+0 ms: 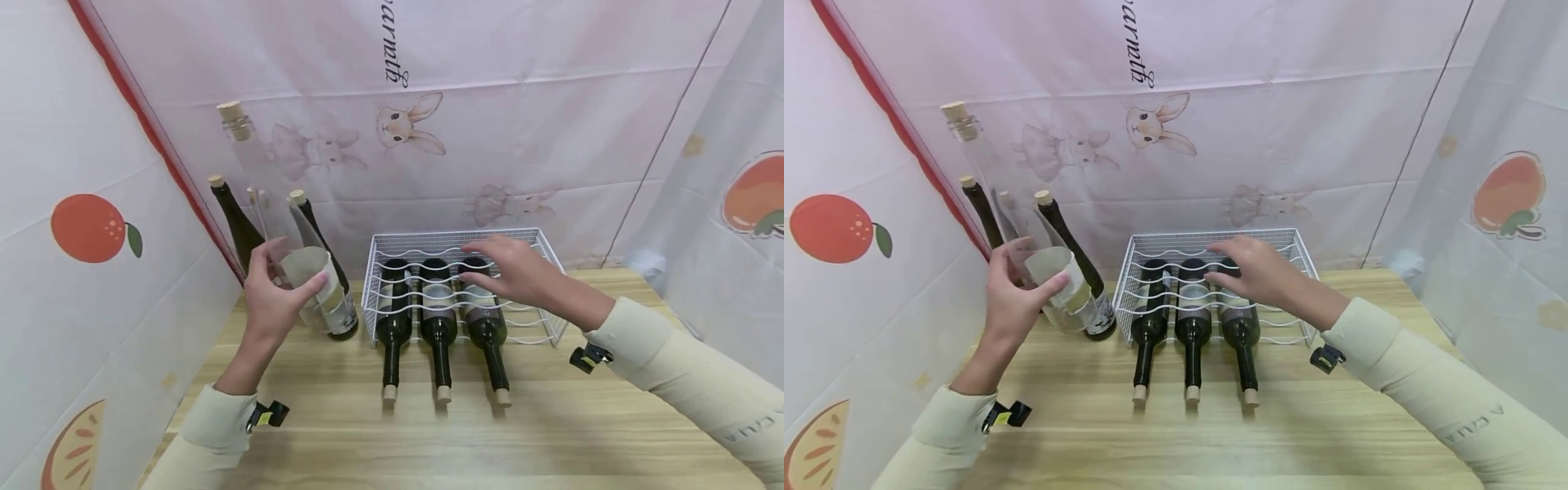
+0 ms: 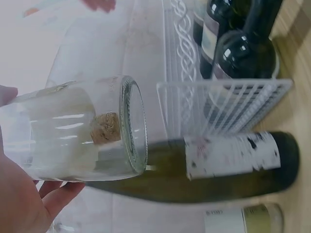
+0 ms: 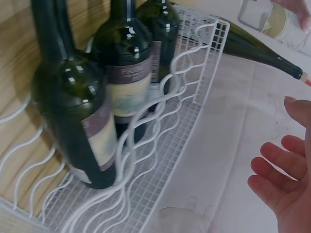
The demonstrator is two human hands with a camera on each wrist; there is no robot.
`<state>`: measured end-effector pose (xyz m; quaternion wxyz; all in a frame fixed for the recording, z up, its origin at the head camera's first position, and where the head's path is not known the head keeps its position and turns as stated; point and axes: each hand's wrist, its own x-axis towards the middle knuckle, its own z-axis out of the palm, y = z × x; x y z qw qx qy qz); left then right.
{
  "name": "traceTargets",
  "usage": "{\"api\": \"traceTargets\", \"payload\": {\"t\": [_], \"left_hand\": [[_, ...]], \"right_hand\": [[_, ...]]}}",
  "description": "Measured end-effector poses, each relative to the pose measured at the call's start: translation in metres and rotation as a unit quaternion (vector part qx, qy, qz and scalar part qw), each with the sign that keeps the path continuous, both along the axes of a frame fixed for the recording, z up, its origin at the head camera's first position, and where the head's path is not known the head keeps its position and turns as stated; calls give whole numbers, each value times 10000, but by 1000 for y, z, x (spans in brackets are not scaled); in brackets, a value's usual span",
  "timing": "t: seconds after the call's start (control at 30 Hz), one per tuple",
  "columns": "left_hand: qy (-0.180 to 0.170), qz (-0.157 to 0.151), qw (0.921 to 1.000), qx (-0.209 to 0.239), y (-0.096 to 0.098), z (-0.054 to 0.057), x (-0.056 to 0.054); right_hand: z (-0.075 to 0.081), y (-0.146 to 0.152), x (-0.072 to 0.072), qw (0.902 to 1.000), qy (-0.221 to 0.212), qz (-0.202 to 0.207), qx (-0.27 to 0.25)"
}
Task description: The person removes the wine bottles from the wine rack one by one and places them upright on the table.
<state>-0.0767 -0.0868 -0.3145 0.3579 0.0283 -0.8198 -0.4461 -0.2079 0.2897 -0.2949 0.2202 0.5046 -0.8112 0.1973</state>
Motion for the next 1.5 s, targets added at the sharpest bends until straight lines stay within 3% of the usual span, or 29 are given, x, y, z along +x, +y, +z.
{"api": "traceTargets", "payload": {"t": [0.27, 0.67, 0.87, 1.17, 1.33, 1.5], "left_hand": [[-155, 388, 9991, -86, -30, -15, 6], [-736, 1075, 9911, -260, -69, -55, 9], [-1131, 1205, 9861, -139, -76, -74, 7], [-1546, 1153, 9812, 21, -79, -101, 4], [-1723, 1218, 9775, 62, -81, -106, 4], [-1633, 1128, 9800, 122, -79, -111, -1]], "right_hand": [[-16, 20, -1, 9996, 256, 98, 17], [-26, 47, -3, 9996, 184, -203, -74], [-26, 60, -6, 9968, -178, -786, 3], [-30, 89, -21, 9766, -639, -2046, -198], [-34, 104, -30, 9564, -1347, -2556, -418], [-41, 116, -36, 9356, -2246, -2688, -431]]}}
